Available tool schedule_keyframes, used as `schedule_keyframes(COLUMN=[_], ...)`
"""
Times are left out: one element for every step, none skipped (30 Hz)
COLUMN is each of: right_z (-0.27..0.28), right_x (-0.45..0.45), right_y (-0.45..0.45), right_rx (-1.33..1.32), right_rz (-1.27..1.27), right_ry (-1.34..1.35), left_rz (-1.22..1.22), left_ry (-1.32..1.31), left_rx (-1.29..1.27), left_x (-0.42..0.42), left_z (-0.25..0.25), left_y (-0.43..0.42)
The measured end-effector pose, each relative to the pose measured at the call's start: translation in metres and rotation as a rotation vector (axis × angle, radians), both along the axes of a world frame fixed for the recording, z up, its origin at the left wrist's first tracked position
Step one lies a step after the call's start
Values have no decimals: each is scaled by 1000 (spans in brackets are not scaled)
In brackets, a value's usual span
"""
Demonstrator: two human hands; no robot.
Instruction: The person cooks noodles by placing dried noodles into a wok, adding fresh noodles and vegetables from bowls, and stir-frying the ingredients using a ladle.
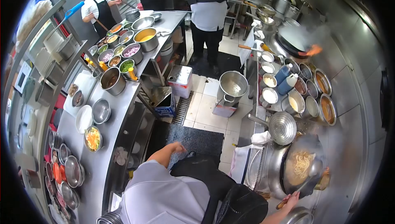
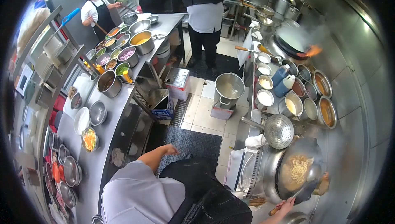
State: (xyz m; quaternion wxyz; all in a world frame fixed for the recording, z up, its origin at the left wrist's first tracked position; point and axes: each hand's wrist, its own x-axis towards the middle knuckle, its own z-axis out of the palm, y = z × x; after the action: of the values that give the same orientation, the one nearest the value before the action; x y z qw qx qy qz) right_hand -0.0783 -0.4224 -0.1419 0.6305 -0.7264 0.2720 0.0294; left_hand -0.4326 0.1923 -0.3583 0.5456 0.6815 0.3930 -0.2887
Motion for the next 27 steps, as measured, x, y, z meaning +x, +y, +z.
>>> schedule_keyframes(right_z=[-1, -2, -2, -6, -14, -19, -20, -20, -21, -23, -18, -13, 18, 48, 43, 85, 106, 133, 157, 179, 202, 226, 244, 253, 251, 238, 221], right_x=[1, 0, 0, -5, -15, -25, -38, -55, -70, -76, -84, -101, -115, -126, -137, -140, -146, -153, -158, -164, -172, -179, -185, -190, -193, -195, -194], right_y=[1, 3, 4, -2, -15, -23, -24, -25, -31, -49, -59, -72, -59, -43, -70, -45, -48, -36, -35, -35, -27, -15, -7, -5, -10, -19, -28], right_rx=[-2, -52, -105, -113, -200, -286, -291, -652, -1014, -859, -948, -1042, -1145, -1303, -1429, -1429, -1471, -1461, -1423, -1385, -1379, -1323, -1270, -1211, -1218, -1149, -1081], right_rz=[5, 92, 179, 184, 340, 493, 487, 591, 678, 647, 691, 713, 691, 623, 600, 586, 579, 505, 487, 484, 444, 421, 406, 430, 422, 459, 498], right_ry=[1, 36, 70, 71, 48, 26, 30, -232, -492, -244, -362, -468, -358, -134, -282, -50, -48, -80, -34, -6, 35, 64, 86, 91, 98, 163, 224], left_rz=[-8, -4, -22, -39, -36, -50, -69, -84, -157, -236, -276, -239, -232, -355, -459, -557, -684, -711, -714, -813, -893, -934, -963, -1001, -1027, -1049, -1066], left_ry=[84, 86, 124, 162, 162, 132, 102, 103, 1, -103, -99, -202, -317, -331, -415, -509, -529, -677, -823, -887, -947, -1008, -1066, -1196, -1328, -1351, -1373], left_rx=[4, -1, 8, 17, 9, 14, 20, 16, 91, 163, 157, 234, 298, 272, 315, 351, 318, 312, 295, 295, 298, 248, 199, 196, 195, 238, 285], left_x=[-14, -27, -38, -44, -47, -49, -50, -44, -32, -20, -7, 11, 36, 60, 88, 118, 147, 173, 198, 222, 244, 261, 276, 290, 302, 312, 321], left_z=[0, -1, 0, 0, -2, -6, -10, -17, -24, -28, -24, -20, -12, -2, 15, 30, 46, 60, 75, 91, 108, 127, 144, 156, 168, 187, 201], left_y=[-3, -8, -15, -23, -30, -36, -38, -37, -36, -38, -40, -40, -38, -38, -42, -49, -58, -73, -91, -112, -136, -162, -190, -218, -243, -269, -291])
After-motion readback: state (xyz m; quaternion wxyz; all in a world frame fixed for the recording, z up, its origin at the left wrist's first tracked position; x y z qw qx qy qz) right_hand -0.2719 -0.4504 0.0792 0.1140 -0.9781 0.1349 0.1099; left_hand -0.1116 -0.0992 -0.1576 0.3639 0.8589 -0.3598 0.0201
